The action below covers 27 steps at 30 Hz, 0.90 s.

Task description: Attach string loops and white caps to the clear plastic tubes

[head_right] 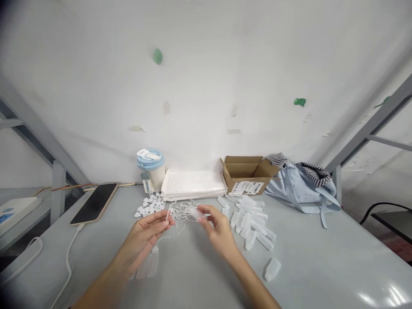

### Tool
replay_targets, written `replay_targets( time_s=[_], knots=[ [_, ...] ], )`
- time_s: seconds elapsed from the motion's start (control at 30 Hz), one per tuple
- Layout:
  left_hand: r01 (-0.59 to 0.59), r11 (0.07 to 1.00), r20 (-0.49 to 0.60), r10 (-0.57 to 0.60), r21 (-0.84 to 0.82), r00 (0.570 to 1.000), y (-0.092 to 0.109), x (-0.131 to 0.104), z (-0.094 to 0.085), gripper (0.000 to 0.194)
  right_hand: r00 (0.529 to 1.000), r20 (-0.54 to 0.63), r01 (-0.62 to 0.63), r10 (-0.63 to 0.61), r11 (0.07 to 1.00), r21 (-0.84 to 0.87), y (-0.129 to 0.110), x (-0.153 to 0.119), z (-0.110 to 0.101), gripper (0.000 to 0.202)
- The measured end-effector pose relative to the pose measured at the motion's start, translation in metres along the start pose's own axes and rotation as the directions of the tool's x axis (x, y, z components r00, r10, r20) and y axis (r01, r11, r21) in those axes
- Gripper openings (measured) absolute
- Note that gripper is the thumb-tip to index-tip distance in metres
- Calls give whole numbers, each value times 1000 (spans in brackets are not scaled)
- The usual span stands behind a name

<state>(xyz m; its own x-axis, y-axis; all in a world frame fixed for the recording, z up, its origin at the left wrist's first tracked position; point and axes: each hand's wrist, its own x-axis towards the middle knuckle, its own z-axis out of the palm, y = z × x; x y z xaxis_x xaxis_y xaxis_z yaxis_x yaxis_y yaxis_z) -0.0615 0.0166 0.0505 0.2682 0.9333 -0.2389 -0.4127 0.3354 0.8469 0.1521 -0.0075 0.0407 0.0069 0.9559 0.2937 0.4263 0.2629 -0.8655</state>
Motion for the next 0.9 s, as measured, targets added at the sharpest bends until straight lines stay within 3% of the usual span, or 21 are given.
replay_targets(
  time_s=[0.1,0.2,0.57,0.77,0.9],
  knots=[
    [-2,1000,-16,2,-3,1000,-5,0,2,34,991,102,-107,87,971,215,-16,-12,21,22],
    [14,1000,-21,-14,-6,1000,-7,-2,5,34,983,144,-147,109,947,286,-20,-19,31,21],
    [-16,994,37,12,105,999,-13,-4,7,30,981,157,-160,110,923,350,-21,-22,30,21],
    [-186,907,63,175,377,983,-10,-11,12,20,979,173,-166,109,915,366,-23,-18,32,18],
    [-252,865,84,239,434,967,-16,-13,13,19,966,249,-145,66,938,315,-33,-20,24,21]
  ],
)
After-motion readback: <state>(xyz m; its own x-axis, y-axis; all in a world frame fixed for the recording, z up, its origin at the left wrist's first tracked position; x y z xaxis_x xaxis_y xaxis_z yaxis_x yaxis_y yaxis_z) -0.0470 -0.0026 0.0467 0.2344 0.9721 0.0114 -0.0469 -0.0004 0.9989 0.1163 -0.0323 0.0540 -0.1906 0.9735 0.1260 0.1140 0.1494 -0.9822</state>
